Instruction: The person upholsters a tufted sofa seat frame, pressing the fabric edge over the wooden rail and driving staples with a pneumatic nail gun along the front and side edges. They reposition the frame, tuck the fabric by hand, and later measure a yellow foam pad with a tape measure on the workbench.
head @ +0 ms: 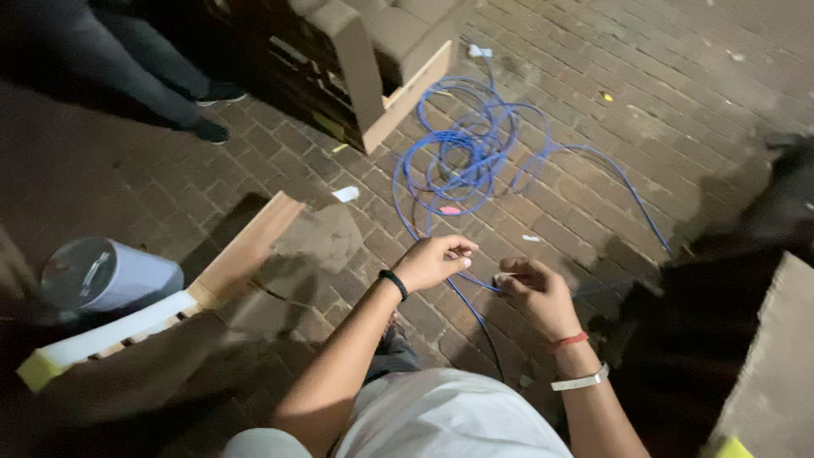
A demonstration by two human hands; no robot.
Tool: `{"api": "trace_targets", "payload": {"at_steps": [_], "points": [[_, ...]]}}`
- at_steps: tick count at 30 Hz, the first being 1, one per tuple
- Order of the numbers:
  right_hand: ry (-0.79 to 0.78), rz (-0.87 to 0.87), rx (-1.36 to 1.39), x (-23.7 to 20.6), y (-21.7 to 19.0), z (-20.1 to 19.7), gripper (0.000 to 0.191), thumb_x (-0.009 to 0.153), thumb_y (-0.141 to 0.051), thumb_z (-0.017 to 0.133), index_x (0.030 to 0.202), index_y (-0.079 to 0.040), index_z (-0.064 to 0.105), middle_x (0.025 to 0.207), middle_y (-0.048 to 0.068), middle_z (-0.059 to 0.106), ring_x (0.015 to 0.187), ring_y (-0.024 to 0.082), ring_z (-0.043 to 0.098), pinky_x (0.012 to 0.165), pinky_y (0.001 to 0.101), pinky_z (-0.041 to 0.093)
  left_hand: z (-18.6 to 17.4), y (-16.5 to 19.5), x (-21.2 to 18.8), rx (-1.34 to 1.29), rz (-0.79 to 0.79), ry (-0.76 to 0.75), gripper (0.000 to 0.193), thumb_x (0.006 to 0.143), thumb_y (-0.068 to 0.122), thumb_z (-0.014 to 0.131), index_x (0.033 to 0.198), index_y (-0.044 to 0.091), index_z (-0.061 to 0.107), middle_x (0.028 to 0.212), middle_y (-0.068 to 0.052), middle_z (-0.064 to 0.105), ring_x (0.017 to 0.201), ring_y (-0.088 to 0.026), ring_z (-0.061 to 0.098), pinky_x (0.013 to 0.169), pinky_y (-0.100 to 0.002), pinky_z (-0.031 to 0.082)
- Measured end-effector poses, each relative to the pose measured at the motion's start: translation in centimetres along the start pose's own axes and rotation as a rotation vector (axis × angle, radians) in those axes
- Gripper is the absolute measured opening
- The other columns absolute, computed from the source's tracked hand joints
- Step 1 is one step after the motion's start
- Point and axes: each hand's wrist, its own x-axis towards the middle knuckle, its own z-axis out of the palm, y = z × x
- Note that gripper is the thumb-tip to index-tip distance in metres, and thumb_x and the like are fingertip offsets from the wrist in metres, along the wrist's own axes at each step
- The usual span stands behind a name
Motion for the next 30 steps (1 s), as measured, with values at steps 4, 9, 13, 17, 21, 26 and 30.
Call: {"api": "trace_targets", "payload": {"at_steps": [4, 9, 13, 17, 21, 26, 30], "points": [[-0.089, -0.016, -0.121, 7.6, -4.0, 6.2, 0.027, 0.09, -0.002, 0.07, 0.117, 0.0, 0.071, 0.112, 0.006, 0.075, 0.103, 0.014, 0.069, 0.089, 0.0297, 0.057, -8.1, -1.7, 2.0, -0.047, -0.032, 0.102, 0.031, 0.093, 0.018, 0.072, 0.122, 0.008, 0.071, 0.11, -0.006, 0.078, 0.098, -0.014, 0.073, 0.087, -0.03, 0.059], [-0.133, -0.031, -0.202, 14.4, -7.9, 13.2, 0.03, 0.089, -0.008, 0.071, 0.119, -0.004, 0.071, 0.107, 0.004, 0.077, 0.098, 0.011, 0.072, 0.086, 0.0286, 0.058, -16.2, -3.8, 5.3, -0.113, 0.048, 0.109, 0.029, 0.095, 0.012, 0.066, 0.123, 0.007, 0.071, 0.12, -0.004, 0.077, 0.098, -0.013, 0.072, 0.088, -0.03, 0.059], [-0.089, -0.039, -0.262, 16.8, -9.1, 15.9, 0.029, 0.09, -0.01, 0.074, 0.118, -0.004, 0.072, 0.101, 0.005, 0.076, 0.089, 0.012, 0.069, 0.079, 0.0304, 0.058, -19.3, -4.4, 7.6, -0.389, 0.17, -0.045, 0.028, 0.098, 0.008, 0.064, 0.125, 0.004, 0.067, 0.126, -0.006, 0.074, 0.113, -0.013, 0.068, 0.098, -0.031, 0.055], [-0.099, -0.119, -0.126, 20.0, -9.6, 17.3, 0.026, 0.09, -0.006, 0.071, 0.115, -0.002, 0.068, 0.105, 0.005, 0.074, 0.096, 0.011, 0.071, 0.084, 0.029, 0.06, -23.8, -6.0, 8.6, -0.234, -0.001, -0.013, 0.035, 0.095, 0.011, 0.067, 0.129, 0.003, 0.066, 0.12, -0.005, 0.074, 0.106, -0.013, 0.069, 0.093, -0.03, 0.056], [-0.118, -0.104, -0.203, 26.1, -10.6, 20.5, 0.028, 0.087, -0.005, 0.071, 0.115, -0.001, 0.07, 0.104, 0.007, 0.076, 0.094, 0.012, 0.073, 0.084, 0.0289, 0.059, -29.1, -8.8, 10.3, -0.271, -0.016, 0.018, 0.035, 0.095, 0.01, 0.068, 0.129, 0.002, 0.066, 0.12, -0.009, 0.075, 0.107, -0.013, 0.069, 0.094, -0.028, 0.055], [-0.233, -0.1, -0.241, 36.1, -14.3, 25.4, 0.028, 0.087, -0.007, 0.07, 0.115, -0.002, 0.07, 0.101, 0.007, 0.078, 0.089, 0.012, 0.074, 0.08, 0.0292, 0.06, -38.2, -10.8, 14.4, -0.193, -0.069, 0.132, 0.036, 0.094, 0.01, 0.068, 0.129, 0.003, 0.066, 0.122, -0.008, 0.074, 0.109, -0.012, 0.068, 0.095, -0.027, 0.053], [-0.383, -0.148, -0.257, 44.9, -19.0, 24.1, 0.028, 0.088, -0.007, 0.074, 0.115, -0.002, 0.069, 0.1, 0.009, 0.078, 0.087, 0.013, 0.072, 0.079, 0.0292, 0.058, -41.8, -9.9, 20.8, -0.239, -0.061, 0.273, 0.035, 0.095, 0.01, 0.068, 0.129, 0.004, 0.066, 0.119, -0.006, 0.074, 0.108, -0.012, 0.067, 0.094, -0.027, 0.053]]}}
